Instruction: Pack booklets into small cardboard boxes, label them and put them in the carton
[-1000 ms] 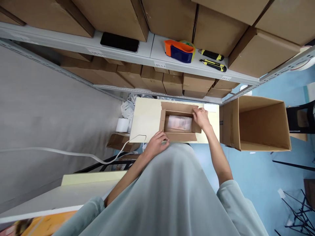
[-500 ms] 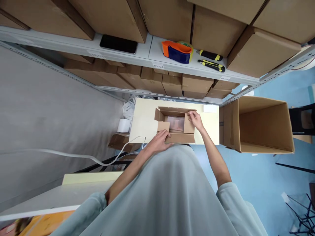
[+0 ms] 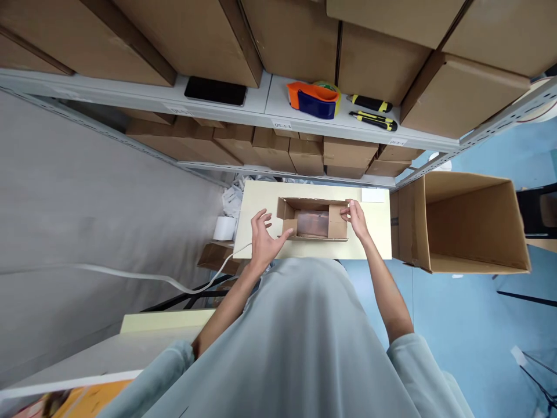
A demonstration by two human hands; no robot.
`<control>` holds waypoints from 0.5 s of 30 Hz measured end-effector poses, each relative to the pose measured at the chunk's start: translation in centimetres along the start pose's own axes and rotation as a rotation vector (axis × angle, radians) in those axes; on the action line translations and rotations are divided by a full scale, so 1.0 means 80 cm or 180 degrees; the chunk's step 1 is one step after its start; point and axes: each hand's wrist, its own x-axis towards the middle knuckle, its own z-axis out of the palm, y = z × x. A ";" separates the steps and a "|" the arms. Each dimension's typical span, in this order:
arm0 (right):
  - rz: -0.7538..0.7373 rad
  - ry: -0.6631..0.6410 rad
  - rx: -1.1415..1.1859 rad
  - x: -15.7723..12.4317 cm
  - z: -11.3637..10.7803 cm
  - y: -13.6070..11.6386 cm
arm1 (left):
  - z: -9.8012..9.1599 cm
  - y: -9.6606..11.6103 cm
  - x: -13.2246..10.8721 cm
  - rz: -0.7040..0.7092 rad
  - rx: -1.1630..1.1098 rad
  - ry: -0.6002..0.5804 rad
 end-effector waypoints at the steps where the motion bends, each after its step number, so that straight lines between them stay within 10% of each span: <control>1: -0.0004 0.0008 0.0051 0.000 0.000 0.001 | 0.003 0.000 -0.002 -0.0126 -0.0137 0.0050; 9: 0.0117 -0.0035 -0.0047 0.018 0.003 -0.012 | 0.021 0.012 -0.010 0.0327 -0.0052 -0.1077; 15: 0.0147 0.0003 -0.0241 0.026 0.008 -0.012 | 0.012 0.007 0.001 0.0583 0.0325 -0.1073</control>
